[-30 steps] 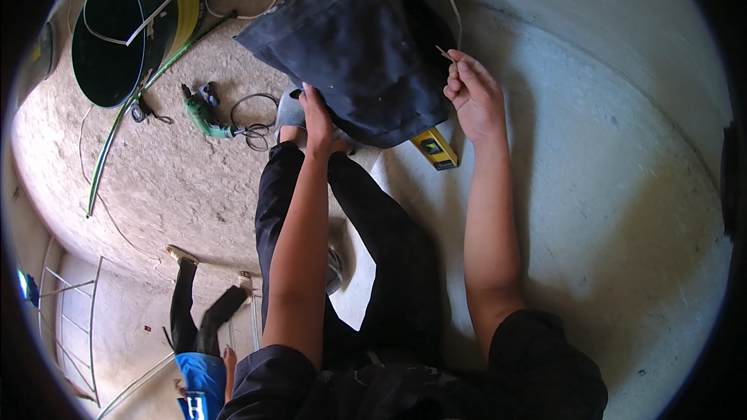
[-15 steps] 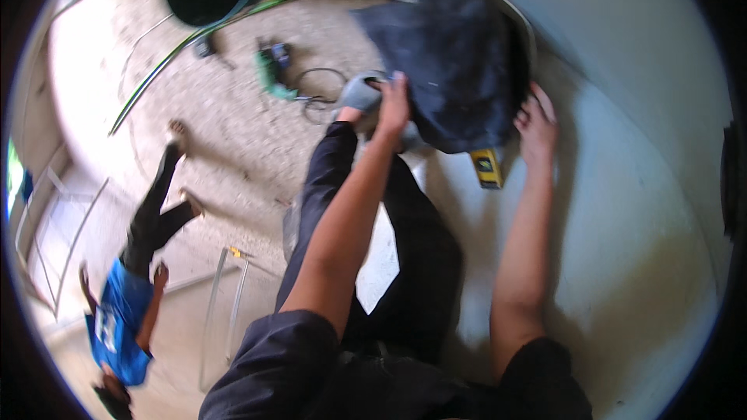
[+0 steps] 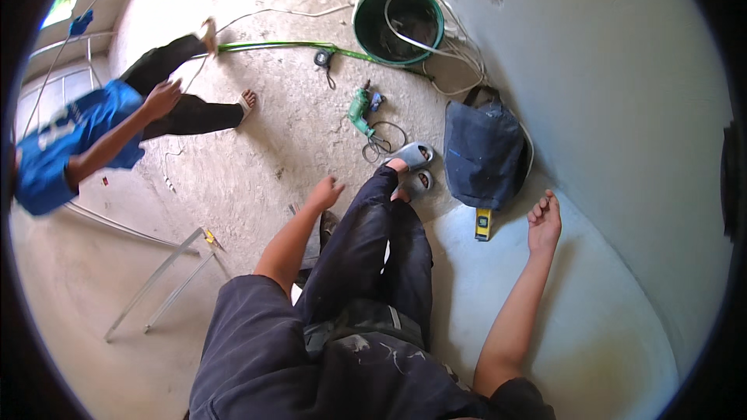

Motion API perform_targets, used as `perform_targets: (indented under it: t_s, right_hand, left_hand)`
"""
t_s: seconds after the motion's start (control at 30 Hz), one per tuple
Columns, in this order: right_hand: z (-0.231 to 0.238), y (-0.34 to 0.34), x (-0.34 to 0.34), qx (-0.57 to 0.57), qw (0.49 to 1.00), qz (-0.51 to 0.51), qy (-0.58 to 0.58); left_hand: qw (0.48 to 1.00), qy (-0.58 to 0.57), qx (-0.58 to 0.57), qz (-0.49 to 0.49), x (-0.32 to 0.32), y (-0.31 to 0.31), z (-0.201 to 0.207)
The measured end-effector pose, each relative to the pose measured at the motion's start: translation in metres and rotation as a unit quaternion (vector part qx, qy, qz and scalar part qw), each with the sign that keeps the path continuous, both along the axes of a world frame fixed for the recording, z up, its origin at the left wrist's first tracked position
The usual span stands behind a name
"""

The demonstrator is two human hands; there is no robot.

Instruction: The person retrieves a tape measure and a bag, then uses tin snips to cut several metal channels into shorter pieces. The cut pieces are placed on the floor.

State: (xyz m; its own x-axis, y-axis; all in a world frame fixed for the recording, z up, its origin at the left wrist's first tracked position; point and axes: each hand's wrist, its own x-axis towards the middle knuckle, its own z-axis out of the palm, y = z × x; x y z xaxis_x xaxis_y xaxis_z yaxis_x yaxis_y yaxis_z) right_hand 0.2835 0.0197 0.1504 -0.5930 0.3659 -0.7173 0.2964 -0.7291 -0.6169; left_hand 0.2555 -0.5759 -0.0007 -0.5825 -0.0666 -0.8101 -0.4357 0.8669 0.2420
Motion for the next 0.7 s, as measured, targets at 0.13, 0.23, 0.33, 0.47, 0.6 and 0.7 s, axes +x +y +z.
perform_targets:
  t_s: [0.13, 0.23, 0.33, 0.47, 0.6, 0.7]
  right_hand:
    - [0.072, -0.042, -0.026, 0.162, 0.968, 0.191, -0.018]
    - [0.104, -0.086, -0.035, 0.283, 0.902, 0.322, -0.048]
    - [0.103, -0.110, -0.025, 0.307, 0.839, 0.438, -0.101]
    - [0.105, -0.160, -0.031, 0.318, 0.759, 0.550, -0.141]
    - [0.096, -0.194, -0.058, 0.370, 0.660, 0.649, -0.081]
    - [0.108, -0.235, -0.127, 0.389, 0.568, 0.713, -0.130]
  left_hand:
    - [0.997, 0.033, -0.041, 0.049, 0.049, -0.103, 0.077]
    - [0.995, 0.024, -0.030, 0.093, 0.076, -0.147, 0.117]
    - [0.989, 0.039, -0.002, 0.143, 0.104, -0.169, 0.139]
    - [0.971, 0.036, 0.017, 0.236, 0.130, -0.184, 0.190]
    - [0.953, 0.100, 0.039, 0.284, 0.108, -0.219, 0.215]
    - [0.905, 0.242, 0.128, 0.327, 0.012, -0.225, 0.286]
